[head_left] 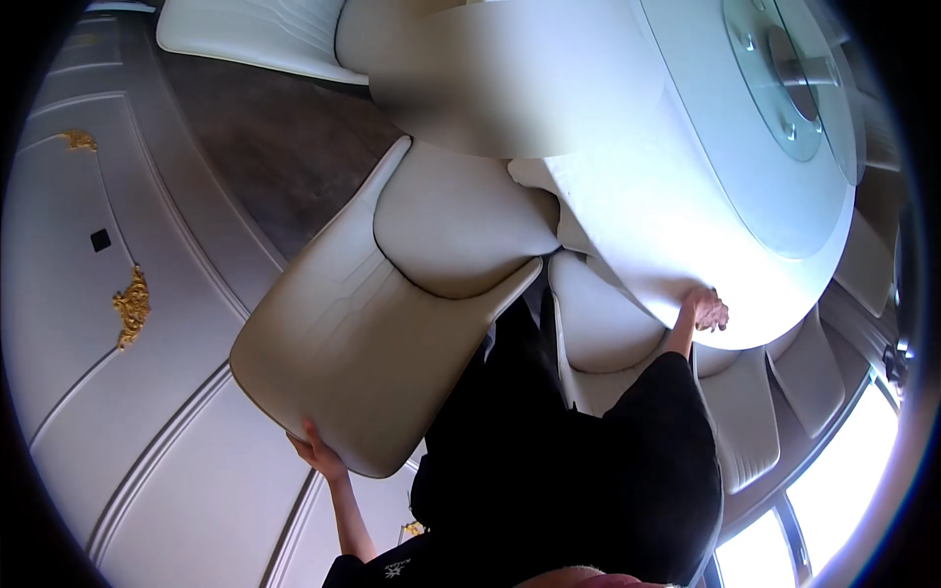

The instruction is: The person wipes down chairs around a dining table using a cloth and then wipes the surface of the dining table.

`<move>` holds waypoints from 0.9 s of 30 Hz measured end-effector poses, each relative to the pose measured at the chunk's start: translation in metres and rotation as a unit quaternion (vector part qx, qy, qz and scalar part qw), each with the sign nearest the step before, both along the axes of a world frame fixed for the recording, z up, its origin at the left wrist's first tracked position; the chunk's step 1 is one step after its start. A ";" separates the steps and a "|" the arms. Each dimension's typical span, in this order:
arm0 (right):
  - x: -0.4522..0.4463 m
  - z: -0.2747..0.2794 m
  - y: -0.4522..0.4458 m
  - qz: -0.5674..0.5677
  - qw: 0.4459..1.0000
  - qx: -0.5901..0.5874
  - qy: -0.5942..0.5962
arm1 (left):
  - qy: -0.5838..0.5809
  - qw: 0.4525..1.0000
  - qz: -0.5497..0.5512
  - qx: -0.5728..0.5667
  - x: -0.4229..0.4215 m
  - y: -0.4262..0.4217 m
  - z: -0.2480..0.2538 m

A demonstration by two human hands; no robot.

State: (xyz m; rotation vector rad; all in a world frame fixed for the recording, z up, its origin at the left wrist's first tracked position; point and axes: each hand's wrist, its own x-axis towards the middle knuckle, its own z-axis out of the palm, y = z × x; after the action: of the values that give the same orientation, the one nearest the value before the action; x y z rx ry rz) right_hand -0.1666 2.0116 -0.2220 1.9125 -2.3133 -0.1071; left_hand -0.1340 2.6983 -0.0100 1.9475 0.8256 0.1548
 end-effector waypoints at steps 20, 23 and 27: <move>0.259 -0.003 0.089 0.746 0.589 0.006 -0.311 | -0.030 0.999 -0.041 -0.014 -0.001 -0.002 -0.001; 0.094 -0.005 0.022 0.638 0.745 -0.055 -0.186 | -0.008 0.999 -0.028 -0.019 -0.001 0.003 0.003; -0.010 0.002 -0.023 0.072 0.995 -0.051 -0.042 | -0.018 1.000 -0.020 -0.016 -0.006 0.002 -0.004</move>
State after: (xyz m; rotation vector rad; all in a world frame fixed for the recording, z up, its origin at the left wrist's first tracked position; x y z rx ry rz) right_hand -0.1762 1.9891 -0.2203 2.0601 -2.1762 0.1056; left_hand -0.1403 2.7002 -0.0142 1.9253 0.7614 0.1514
